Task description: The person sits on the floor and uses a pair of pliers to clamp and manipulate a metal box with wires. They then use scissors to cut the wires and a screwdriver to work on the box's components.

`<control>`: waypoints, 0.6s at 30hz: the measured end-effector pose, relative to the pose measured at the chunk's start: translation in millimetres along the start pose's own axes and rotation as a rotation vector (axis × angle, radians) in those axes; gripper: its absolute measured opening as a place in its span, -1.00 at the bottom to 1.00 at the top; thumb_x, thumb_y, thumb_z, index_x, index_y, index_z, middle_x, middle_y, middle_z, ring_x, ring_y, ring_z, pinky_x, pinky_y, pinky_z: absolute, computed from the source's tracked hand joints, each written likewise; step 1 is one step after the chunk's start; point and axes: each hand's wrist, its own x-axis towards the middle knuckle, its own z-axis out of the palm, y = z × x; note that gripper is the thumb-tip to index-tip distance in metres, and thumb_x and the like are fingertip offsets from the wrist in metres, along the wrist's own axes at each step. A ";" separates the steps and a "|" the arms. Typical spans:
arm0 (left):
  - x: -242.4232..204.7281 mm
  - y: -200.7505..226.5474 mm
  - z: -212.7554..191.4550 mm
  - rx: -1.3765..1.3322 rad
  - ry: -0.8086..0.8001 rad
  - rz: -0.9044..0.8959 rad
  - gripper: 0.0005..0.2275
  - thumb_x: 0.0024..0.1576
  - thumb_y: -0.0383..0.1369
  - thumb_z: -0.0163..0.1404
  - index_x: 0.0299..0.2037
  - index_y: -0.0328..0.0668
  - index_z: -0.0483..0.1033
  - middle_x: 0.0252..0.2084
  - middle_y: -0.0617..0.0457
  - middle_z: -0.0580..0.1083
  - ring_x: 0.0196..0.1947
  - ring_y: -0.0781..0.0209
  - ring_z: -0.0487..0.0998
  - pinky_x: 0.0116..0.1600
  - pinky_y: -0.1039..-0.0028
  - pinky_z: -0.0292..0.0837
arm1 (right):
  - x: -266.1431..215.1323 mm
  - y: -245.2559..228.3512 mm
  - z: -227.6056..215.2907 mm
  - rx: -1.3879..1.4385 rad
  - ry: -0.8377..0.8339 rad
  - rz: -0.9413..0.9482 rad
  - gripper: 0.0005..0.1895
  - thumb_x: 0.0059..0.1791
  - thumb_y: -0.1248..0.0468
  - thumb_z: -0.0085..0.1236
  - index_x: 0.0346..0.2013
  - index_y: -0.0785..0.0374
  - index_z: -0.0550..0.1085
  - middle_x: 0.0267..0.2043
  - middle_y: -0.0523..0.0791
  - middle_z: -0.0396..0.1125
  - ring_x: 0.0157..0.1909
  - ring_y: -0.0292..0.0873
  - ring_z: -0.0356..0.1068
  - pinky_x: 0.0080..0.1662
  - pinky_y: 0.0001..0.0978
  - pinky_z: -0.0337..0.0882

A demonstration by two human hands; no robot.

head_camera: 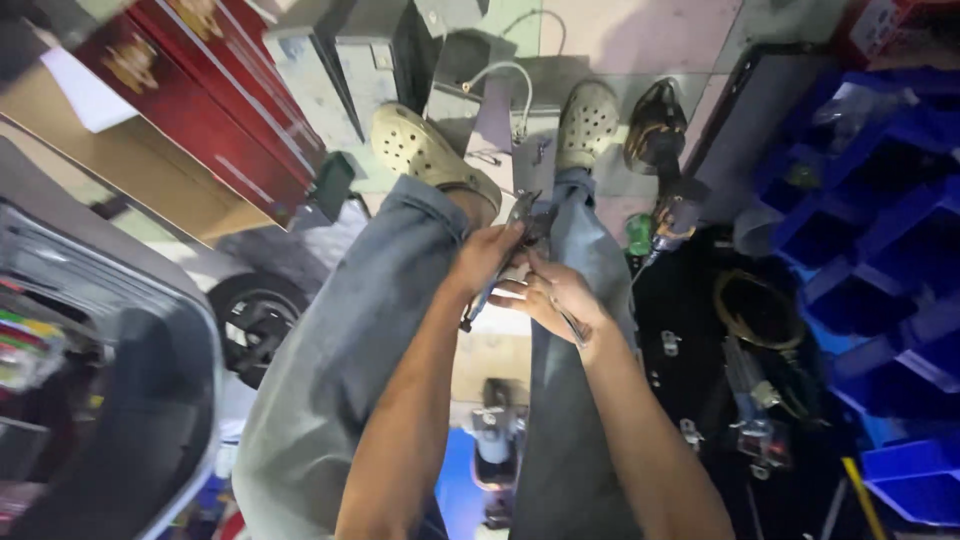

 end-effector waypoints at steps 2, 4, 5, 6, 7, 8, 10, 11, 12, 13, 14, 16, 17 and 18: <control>-24.0 15.3 12.9 0.378 0.184 0.060 -0.56 0.26 0.18 -0.11 -0.01 0.09 0.64 -0.03 -0.06 0.59 0.16 -0.05 0.53 0.21 0.16 0.43 | 0.3 7.5 -7.4 -0.150 0.130 -0.066 -0.71 0.15 0.06 -0.03 -0.10 0.19 0.52 -0.25 -0.09 0.52 0.04 0.14 0.50 0.09 0.24 0.48; 0.4 -13.9 18.7 0.163 0.273 0.061 -0.62 0.27 0.09 -0.05 -0.14 0.02 0.64 -0.23 -0.04 0.57 -0.12 0.04 0.56 -0.04 0.28 0.49 | 20.9 19.1 -7.5 -0.205 0.346 -0.122 -0.63 0.08 -0.01 0.13 -0.15 0.28 0.47 -0.25 0.03 0.49 -0.07 0.18 0.53 -0.06 0.24 0.54; 15.1 -29.1 19.2 -0.080 0.371 0.069 -0.66 0.28 0.01 0.00 -0.27 -0.06 0.64 -0.44 -0.02 0.54 -0.40 0.14 0.60 -0.28 0.39 0.54 | 34.8 23.6 -8.0 -0.283 0.562 -0.160 -0.48 0.01 -0.08 0.30 -0.20 0.37 0.42 -0.25 0.15 0.46 -0.19 0.22 0.56 -0.21 0.24 0.61; 11.5 -28.0 26.6 -0.064 0.366 0.070 -0.66 0.28 0.01 0.00 -0.27 -0.06 0.64 -0.44 -0.02 0.54 -0.40 0.14 0.60 -0.28 0.39 0.54 | 34.8 26.1 -6.9 -0.268 0.560 -0.169 -0.48 0.01 -0.08 0.30 -0.20 0.37 0.42 -0.25 0.15 0.46 -0.19 0.22 0.56 -0.21 0.24 0.61; 9.2 -24.3 30.2 -0.078 0.389 0.049 -0.63 0.28 0.03 0.00 -0.15 -0.11 0.64 -0.24 -0.09 0.56 -0.19 0.11 0.56 -0.07 0.32 0.48 | 38.9 27.8 -3.4 -0.341 0.598 -0.169 -0.47 0.02 -0.08 0.26 -0.17 0.37 0.41 -0.26 0.16 0.46 -0.20 0.21 0.56 -0.24 0.21 0.60; 7.4 -20.5 33.0 -0.093 0.413 0.028 -0.58 0.28 0.04 -0.01 -0.04 -0.16 0.64 -0.05 -0.17 0.58 0.01 0.09 0.52 0.14 0.25 0.42 | 43.8 29.3 0.5 -0.414 0.636 -0.168 -0.47 0.02 -0.09 0.21 -0.14 0.38 0.41 -0.26 0.16 0.46 -0.22 0.21 0.55 -0.27 0.18 0.59; 27.9 -31.4 20.5 -0.100 0.364 -0.069 -0.54 0.27 0.10 -0.05 -0.03 -0.15 0.60 -0.13 -0.08 0.54 -0.15 0.06 0.52 -0.07 0.28 0.42 | 48.7 31.0 3.8 -0.490 0.710 -0.176 -0.45 0.03 -0.10 0.15 -0.10 0.39 0.41 -0.27 0.17 0.45 -0.24 0.20 0.55 -0.31 0.14 0.57; 33.2 -38.7 11.6 -0.135 0.341 -0.167 -0.51 0.26 0.15 -0.10 -0.02 -0.13 0.57 -0.21 0.01 0.49 -0.31 0.03 0.52 -0.29 0.30 0.42 | 50.1 35.8 6.9 -0.596 0.772 -0.160 -0.44 0.04 -0.11 0.08 -0.06 0.40 0.40 -0.28 0.17 0.44 -0.26 0.20 0.55 -0.35 0.09 0.56; 21.7 -22.9 12.2 -0.110 0.347 -0.173 -0.51 0.26 0.15 -0.10 -0.02 -0.13 0.57 -0.21 0.01 0.49 -0.31 0.03 0.52 -0.29 0.30 0.42 | 48.1 39.2 6.7 -0.570 0.766 -0.159 -0.44 0.04 -0.11 0.08 -0.06 0.40 0.40 -0.28 0.17 0.44 -0.26 0.20 0.55 -0.35 0.09 0.56; 15.9 -1.1 14.5 0.049 0.315 -0.124 -0.48 0.19 0.12 0.01 0.05 -0.20 0.56 -0.13 -0.08 0.53 -0.19 0.02 0.55 -0.23 0.33 0.48 | 48.1 38.7 7.8 -0.654 0.842 -0.165 -0.41 0.05 -0.11 0.02 -0.01 0.42 0.40 -0.28 0.18 0.44 -0.28 0.19 0.55 -0.39 0.05 0.54; 10.4 20.2 19.4 0.206 0.278 -0.072 -0.42 0.12 0.10 0.12 0.13 -0.26 0.55 -0.06 -0.18 0.57 -0.07 0.02 0.58 -0.18 0.35 0.53 | 47.4 37.6 8.1 -0.737 0.920 -0.166 -0.39 0.06 -0.12 -0.05 0.03 0.43 0.39 -0.29 0.19 0.43 -0.31 0.18 0.55 -0.43 0.01 0.53; -3.2 45.2 18.3 0.334 0.244 -0.037 -0.42 0.12 0.14 0.10 0.08 -0.24 0.58 -0.05 -0.21 0.57 -0.01 -0.06 0.58 -0.09 0.32 0.57 | 37.9 60.9 1.8 -0.622 0.862 -0.242 -0.46 0.00 -0.04 0.07 0.04 0.37 0.37 -0.31 0.09 0.37 -0.32 0.06 0.50 -0.39 -0.10 0.53; -6.9 55.5 20.2 0.413 0.220 0.012 -0.42 0.12 0.18 0.08 0.04 -0.21 0.61 -0.04 -0.24 0.57 0.06 -0.13 0.58 0.00 0.29 0.61 | 34.0 71.4 -4.4 -0.559 0.798 -0.315 -0.48 -0.07 0.05 0.19 0.04 0.31 0.34 -0.33 -0.02 0.31 -0.33 -0.07 0.46 -0.34 -0.22 0.54; -0.2 39.0 9.8 0.435 0.208 0.009 -0.42 0.12 0.18 0.08 0.04 -0.21 0.61 -0.04 -0.24 0.57 0.06 -0.13 0.58 0.00 0.29 0.61 | 23.7 79.7 4.6 -0.535 0.804 -0.322 -0.48 -0.07 0.05 0.19 0.04 0.31 0.34 -0.33 -0.02 0.31 -0.33 -0.07 0.46 -0.34 -0.22 0.54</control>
